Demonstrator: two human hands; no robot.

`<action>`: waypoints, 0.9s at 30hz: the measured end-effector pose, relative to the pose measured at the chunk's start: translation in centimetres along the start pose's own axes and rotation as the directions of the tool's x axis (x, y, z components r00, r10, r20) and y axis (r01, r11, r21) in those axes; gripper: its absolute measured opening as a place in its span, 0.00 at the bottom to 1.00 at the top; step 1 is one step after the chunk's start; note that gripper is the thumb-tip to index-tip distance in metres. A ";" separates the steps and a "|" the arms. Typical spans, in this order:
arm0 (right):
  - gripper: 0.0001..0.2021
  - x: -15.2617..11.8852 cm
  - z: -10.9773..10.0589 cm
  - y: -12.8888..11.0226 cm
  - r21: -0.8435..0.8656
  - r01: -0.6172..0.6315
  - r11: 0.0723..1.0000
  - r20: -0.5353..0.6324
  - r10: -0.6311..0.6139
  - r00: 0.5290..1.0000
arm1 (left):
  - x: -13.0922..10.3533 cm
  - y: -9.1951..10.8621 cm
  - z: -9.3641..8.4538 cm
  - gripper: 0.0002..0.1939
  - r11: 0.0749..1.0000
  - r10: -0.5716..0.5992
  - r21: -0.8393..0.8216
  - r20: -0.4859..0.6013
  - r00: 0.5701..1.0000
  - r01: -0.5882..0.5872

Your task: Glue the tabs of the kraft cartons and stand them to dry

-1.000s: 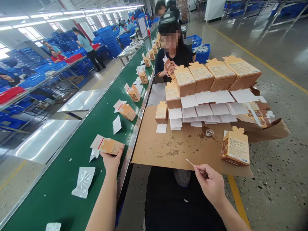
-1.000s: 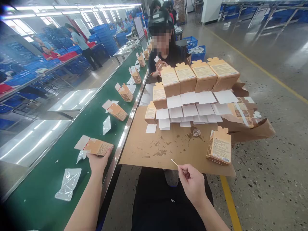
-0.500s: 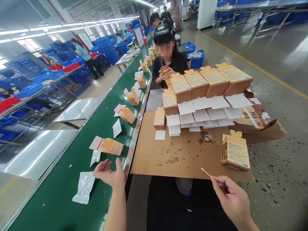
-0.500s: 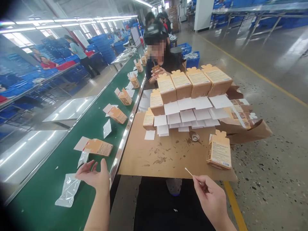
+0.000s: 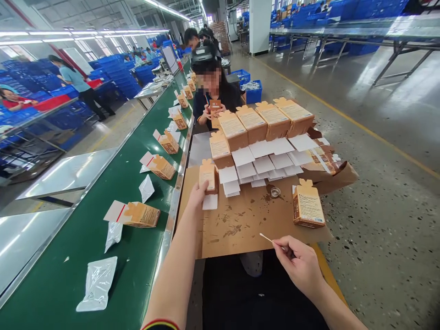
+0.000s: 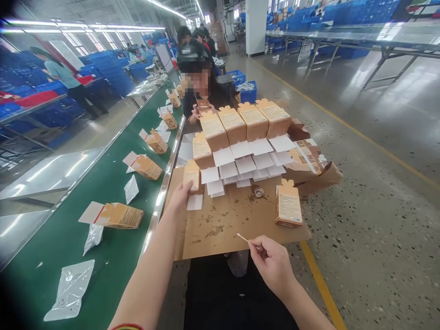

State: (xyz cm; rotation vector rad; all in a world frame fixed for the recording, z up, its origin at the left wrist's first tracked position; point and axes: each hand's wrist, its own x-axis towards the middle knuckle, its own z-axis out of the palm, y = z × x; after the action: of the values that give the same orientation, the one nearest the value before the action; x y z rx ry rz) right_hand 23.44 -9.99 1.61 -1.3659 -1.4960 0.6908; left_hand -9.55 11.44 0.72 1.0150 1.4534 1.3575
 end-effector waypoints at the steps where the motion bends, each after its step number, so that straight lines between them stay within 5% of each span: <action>1: 0.19 -0.1 -0.1 0.1 -0.008 0.010 1.000 -0.002 -0.010 1.000 | -2.0 -0.5 -1.0 0.32 0.999 -0.020 -0.042 -0.009 1.000 0.020; 5: 0.15 -0.6 0.4 0.6 -0.070 0.063 0.996 0.047 -0.060 0.997 | -10.8 -3.1 -3.5 0.40 0.955 -0.157 -0.263 -0.064 0.986 0.135; 9: 0.14 -0.1 3.9 1.2 -0.138 0.205 0.969 0.240 -0.168 0.956 | -15.7 -4.4 -1.9 0.42 0.948 -0.225 -0.243 -0.052 0.973 0.206; 16: 0.14 0.1 8.5 3.0 -0.200 0.302 0.932 0.482 -0.175 0.858 | -15.8 -3.2 -0.7 0.44 0.980 -0.165 -0.119 -0.025 0.986 0.161; 23: 0.14 0.9 7.5 2.9 -0.272 0.230 0.934 0.473 -0.079 0.877 | -16.9 -3.6 -1.0 0.45 0.994 -0.102 -0.031 0.038 0.994 0.103; 27: 0.12 1.0 5.3 2.4 -0.221 0.142 0.965 0.377 -0.049 0.925 | -17.6 -3.8 -0.5 0.45 0.998 -0.016 0.052 -0.016 1.000 0.016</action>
State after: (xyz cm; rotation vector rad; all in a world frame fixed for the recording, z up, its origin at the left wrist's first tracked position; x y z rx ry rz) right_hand 19.75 -7.52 -2.29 -1.3844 -1.9916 0.7487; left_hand -5.06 -5.85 -1.87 1.0263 1.5126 1.3246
